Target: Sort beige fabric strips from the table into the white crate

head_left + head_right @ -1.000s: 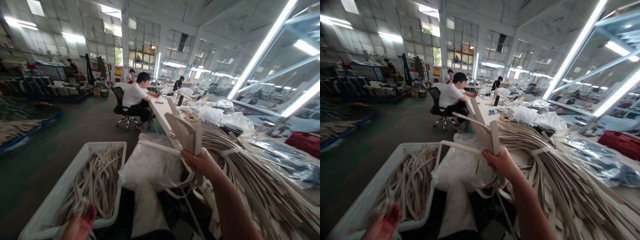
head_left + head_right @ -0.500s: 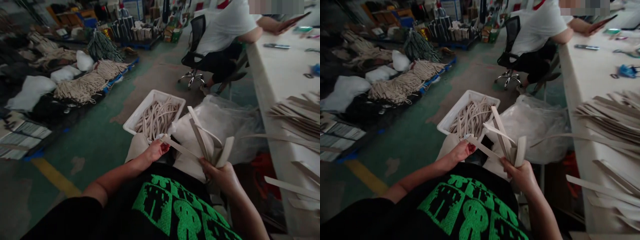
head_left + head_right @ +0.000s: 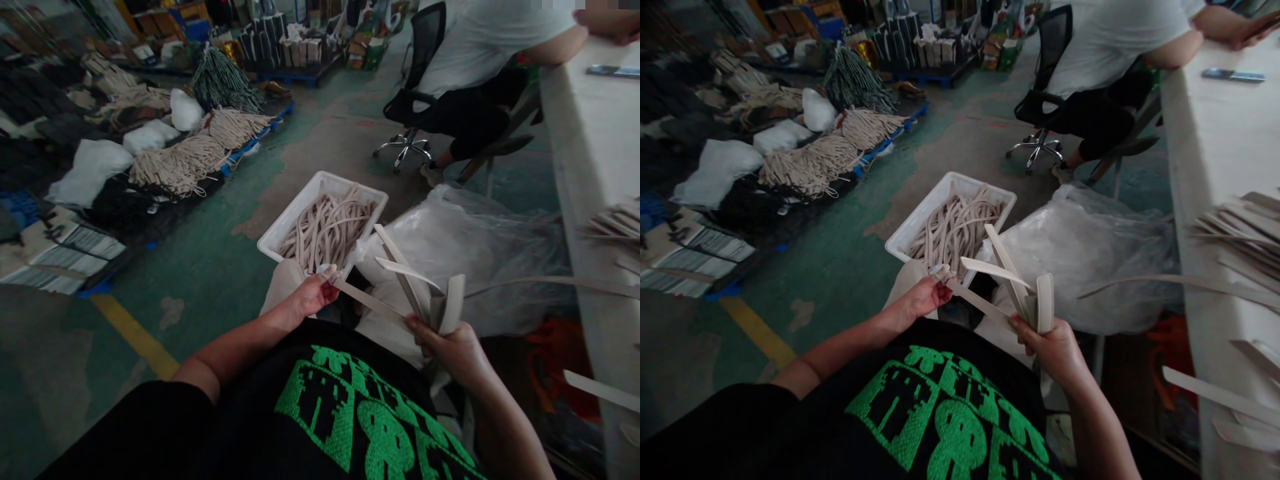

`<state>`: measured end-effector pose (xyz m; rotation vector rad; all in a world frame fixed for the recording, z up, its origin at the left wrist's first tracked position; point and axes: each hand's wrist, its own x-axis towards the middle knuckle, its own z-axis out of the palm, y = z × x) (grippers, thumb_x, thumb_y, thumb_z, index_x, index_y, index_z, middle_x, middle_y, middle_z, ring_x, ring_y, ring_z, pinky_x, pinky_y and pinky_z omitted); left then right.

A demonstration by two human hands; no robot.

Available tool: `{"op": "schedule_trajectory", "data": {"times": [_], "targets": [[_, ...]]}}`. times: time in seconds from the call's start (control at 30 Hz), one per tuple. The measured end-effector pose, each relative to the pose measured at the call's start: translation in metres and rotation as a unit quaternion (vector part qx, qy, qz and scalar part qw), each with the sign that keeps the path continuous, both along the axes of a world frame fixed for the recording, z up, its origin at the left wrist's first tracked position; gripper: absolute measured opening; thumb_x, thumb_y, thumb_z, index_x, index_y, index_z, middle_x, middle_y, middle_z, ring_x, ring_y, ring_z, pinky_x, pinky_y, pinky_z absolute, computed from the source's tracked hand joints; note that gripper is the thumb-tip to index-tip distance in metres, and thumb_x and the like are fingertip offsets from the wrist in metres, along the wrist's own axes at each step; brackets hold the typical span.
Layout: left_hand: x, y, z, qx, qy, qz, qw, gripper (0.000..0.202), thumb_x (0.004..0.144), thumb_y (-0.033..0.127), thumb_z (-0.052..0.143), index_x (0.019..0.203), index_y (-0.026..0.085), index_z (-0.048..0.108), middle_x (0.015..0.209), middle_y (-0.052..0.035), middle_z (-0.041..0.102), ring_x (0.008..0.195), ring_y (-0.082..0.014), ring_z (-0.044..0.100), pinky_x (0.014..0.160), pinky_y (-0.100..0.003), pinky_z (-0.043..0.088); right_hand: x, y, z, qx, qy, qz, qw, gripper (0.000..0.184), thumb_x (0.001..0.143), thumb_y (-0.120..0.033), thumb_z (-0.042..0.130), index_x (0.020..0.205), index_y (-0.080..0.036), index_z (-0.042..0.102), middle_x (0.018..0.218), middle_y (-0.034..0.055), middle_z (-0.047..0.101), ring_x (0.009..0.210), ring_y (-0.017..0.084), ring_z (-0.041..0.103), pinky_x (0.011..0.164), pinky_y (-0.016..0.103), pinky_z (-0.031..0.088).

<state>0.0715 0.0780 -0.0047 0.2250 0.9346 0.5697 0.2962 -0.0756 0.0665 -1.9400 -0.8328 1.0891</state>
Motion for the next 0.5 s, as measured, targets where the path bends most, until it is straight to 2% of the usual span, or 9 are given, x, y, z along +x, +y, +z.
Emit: {"op": "schedule_trajectory", "data": {"times": [0.07, 0.23, 0.37, 0.5], "targets": [[0.0, 0.0, -0.003, -0.003, -0.003, -0.001, 1.0, 0.019, 0.086, 0.03, 0.074, 0.09, 0.012, 0.07, 0.079, -0.0057, 0.073, 0.062, -0.0115, 0.066, 0.058, -0.02, 0.052, -0.001, 0.001, 0.001, -0.002, 0.008, 0.001, 1.0, 0.039, 0.058, -0.055, 0.078, 0.061, -0.017, 0.069, 0.046, 0.0017, 0.055, 0.039, 0.013, 0.046, 0.036, 0.025, 0.038], [-0.003, 0.002, -0.01, -0.018, 0.008, -0.005, 1.0, 0.015, 0.088, 0.026, 0.072, 0.088, 0.012, 0.068, 0.074, -0.0045, 0.072, 0.059, -0.0119, 0.066, 0.057, -0.021, 0.052, -0.004, 0.005, 0.008, -0.013, 0.006, 0.005, 1.0, 0.038, 0.055, -0.054, 0.077, 0.056, -0.018, 0.067, 0.044, 0.0019, 0.054, 0.038, 0.013, 0.046, 0.037, 0.026, 0.039], [-0.006, 0.002, -0.018, -0.028, 0.009, 0.003, 1.0, 0.011, 0.089, 0.023, 0.069, 0.087, 0.012, 0.068, 0.072, -0.0044, 0.071, 0.061, -0.0132, 0.067, 0.063, -0.023, 0.053, -0.004, 0.007, 0.003, -0.021, -0.017, 0.003, 1.0, 0.037, 0.055, -0.055, 0.075, 0.054, -0.019, 0.067, 0.041, 0.0019, 0.053, 0.036, 0.014, 0.045, 0.036, 0.027, 0.038], [-0.008, 0.002, -0.024, -0.022, 0.011, 0.004, 1.0, 0.013, 0.087, 0.024, 0.071, 0.087, 0.012, 0.066, 0.071, -0.0046, 0.07, 0.062, -0.0148, 0.067, 0.062, -0.024, 0.053, -0.005, 0.006, 0.0, -0.041, -0.067, 0.013, 0.997, 0.044, 0.06, -0.061, 0.072, 0.046, -0.021, 0.06, 0.04, 0.0037, 0.054, 0.036, 0.015, 0.046, 0.036, 0.027, 0.037]]}}
